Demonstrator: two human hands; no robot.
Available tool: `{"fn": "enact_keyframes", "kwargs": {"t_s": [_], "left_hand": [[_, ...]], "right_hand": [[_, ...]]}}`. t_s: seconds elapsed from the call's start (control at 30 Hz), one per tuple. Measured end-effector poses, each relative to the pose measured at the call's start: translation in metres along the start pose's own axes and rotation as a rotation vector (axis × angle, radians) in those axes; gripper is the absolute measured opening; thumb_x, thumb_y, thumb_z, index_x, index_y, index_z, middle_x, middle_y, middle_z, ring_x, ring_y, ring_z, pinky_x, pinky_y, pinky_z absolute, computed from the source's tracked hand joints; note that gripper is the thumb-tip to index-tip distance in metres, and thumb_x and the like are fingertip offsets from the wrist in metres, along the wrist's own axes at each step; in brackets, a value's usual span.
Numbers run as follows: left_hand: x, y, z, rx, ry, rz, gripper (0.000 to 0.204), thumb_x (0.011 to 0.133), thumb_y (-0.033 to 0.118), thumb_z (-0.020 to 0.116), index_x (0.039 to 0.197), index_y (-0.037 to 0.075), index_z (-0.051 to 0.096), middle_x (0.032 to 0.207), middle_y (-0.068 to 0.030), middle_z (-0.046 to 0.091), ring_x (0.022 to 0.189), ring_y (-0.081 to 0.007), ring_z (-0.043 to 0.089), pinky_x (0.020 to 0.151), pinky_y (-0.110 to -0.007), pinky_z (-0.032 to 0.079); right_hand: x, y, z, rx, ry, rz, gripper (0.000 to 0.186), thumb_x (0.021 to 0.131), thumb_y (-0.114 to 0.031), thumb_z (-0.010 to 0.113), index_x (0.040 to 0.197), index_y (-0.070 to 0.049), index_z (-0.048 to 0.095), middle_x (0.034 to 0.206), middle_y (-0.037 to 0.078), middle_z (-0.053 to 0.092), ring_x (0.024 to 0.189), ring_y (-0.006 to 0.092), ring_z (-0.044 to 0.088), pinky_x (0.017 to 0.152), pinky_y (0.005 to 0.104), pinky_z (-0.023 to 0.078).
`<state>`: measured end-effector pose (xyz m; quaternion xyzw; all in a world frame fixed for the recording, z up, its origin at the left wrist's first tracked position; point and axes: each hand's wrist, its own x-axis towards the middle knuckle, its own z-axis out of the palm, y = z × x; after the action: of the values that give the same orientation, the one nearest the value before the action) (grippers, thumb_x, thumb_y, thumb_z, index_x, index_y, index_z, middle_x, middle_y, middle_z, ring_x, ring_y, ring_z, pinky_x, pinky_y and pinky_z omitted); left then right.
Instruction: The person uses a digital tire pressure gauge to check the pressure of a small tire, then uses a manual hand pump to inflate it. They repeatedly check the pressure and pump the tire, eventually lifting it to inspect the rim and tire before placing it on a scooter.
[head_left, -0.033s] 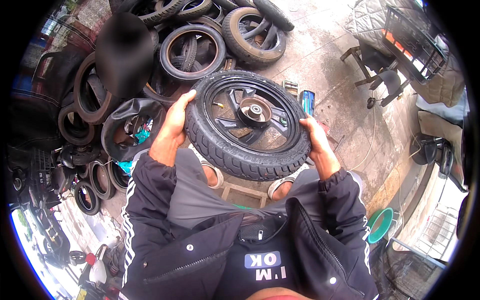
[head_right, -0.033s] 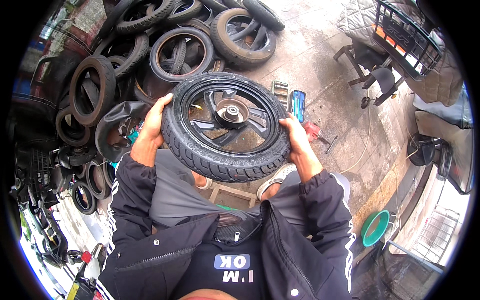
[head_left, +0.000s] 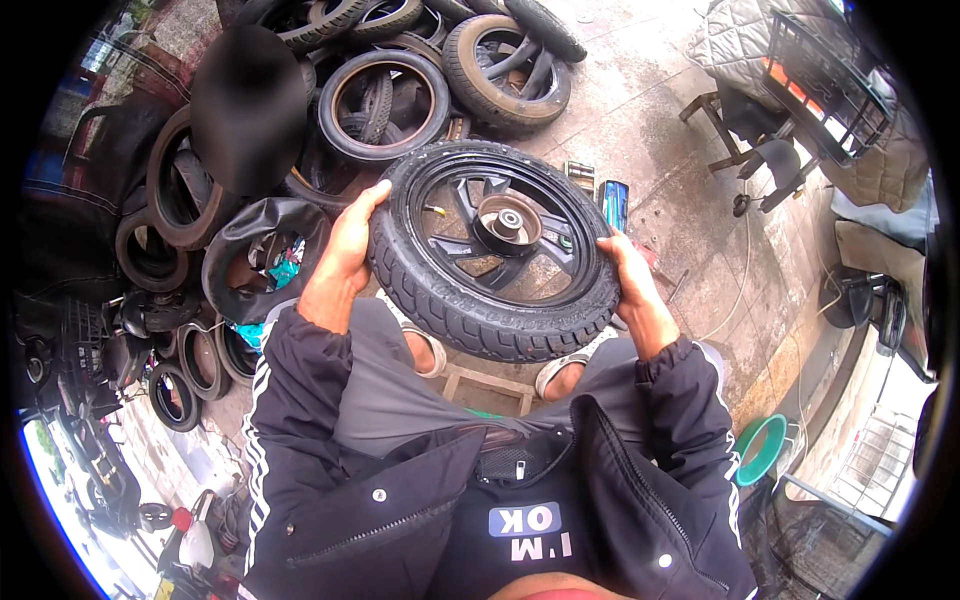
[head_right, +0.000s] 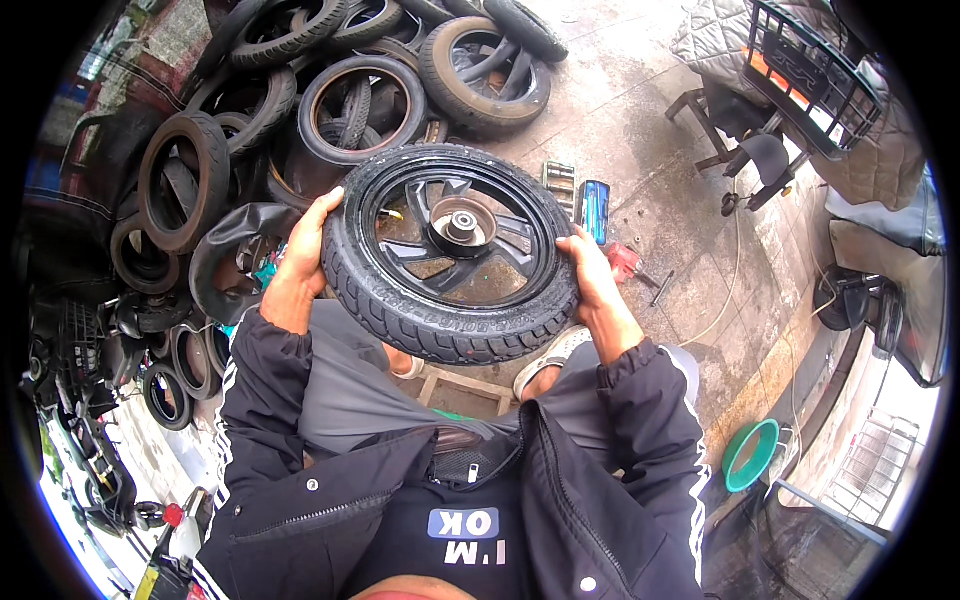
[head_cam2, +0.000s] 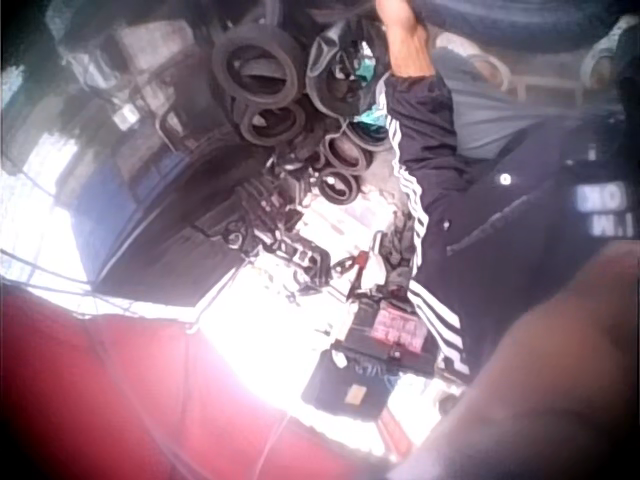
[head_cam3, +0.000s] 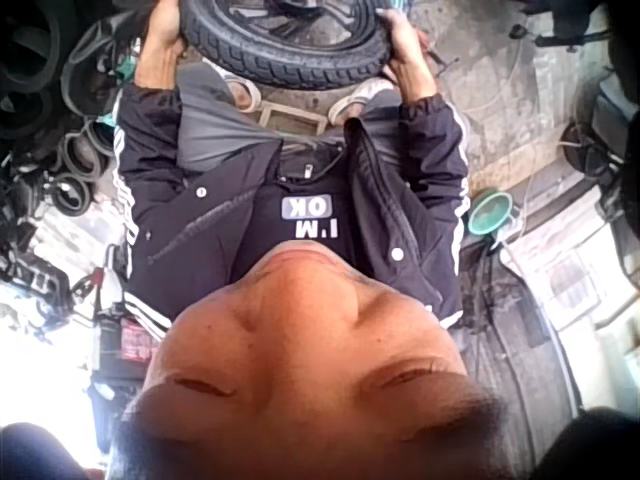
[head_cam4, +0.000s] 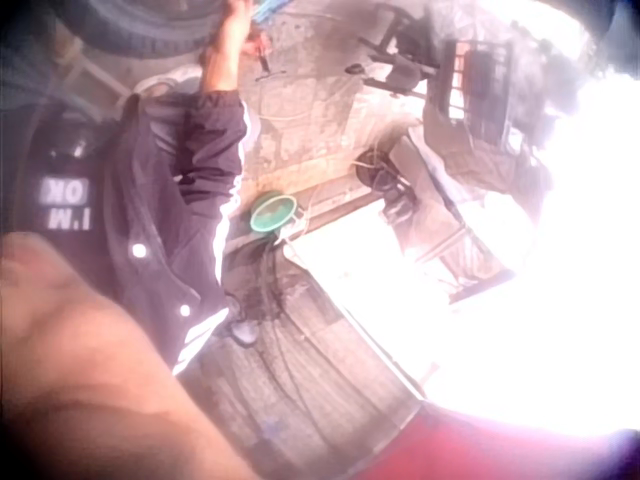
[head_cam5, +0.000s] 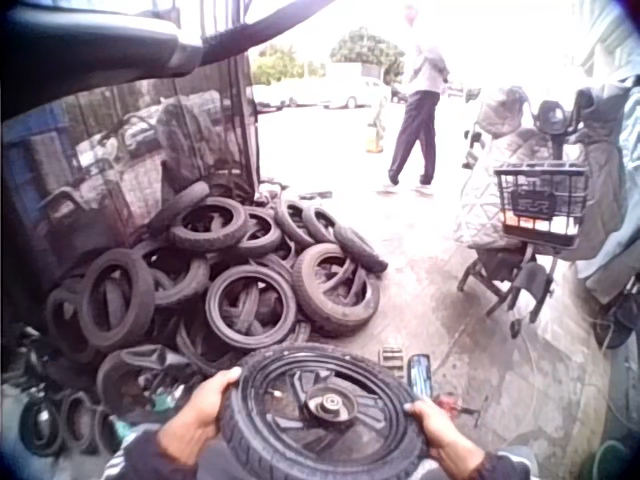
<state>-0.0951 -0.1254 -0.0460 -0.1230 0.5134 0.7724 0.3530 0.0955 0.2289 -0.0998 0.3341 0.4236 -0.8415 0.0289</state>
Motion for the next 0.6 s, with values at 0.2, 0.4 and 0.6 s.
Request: {"fn": "enact_keyframes", "kwargs": {"t_s": [0.2,0.4,0.6], "left_hand": [[-0.004,-0.002,-0.006,0.048,-0.087,0.143,0.042,0.099,0.021,0.056,0.135,0.002,0.052,0.11,-0.0195,0.072,0.093,-0.0304,0.075,0.081,-0.044,0.066],[-0.016,0.005,0.017,-0.001,-0.197,0.245,0.052,0.092,0.014,0.053,0.142,0.004,0.043,0.114,-0.0226,0.069,0.099,-0.0351,0.074,0.086,-0.051,0.066],[-0.011,0.0,0.021,0.023,-0.181,0.264,0.042,0.101,0.019,0.053,0.141,0.007,0.046,0.111,-0.018,0.071,0.095,-0.0304,0.076,0.079,-0.045,0.068]], "right_hand": [[-0.012,-0.006,0.02,-0.056,0.135,-0.121,0.077,0.091,-0.012,0.062,0.161,-0.006,0.031,0.118,0.013,0.067,0.09,0.0203,0.071,0.081,0.0341,0.061],[-0.021,-0.021,0.027,-0.055,0.109,-0.319,0.08,0.089,-0.005,0.06,0.162,-0.006,0.029,0.131,0.015,0.063,0.102,0.0204,0.07,0.087,0.0333,0.06],[-0.027,-0.023,0.024,-0.042,0.133,-0.33,0.08,0.089,-0.005,0.061,0.162,-0.004,0.029,0.132,0.014,0.064,0.103,0.0202,0.07,0.09,0.0338,0.059]]}}
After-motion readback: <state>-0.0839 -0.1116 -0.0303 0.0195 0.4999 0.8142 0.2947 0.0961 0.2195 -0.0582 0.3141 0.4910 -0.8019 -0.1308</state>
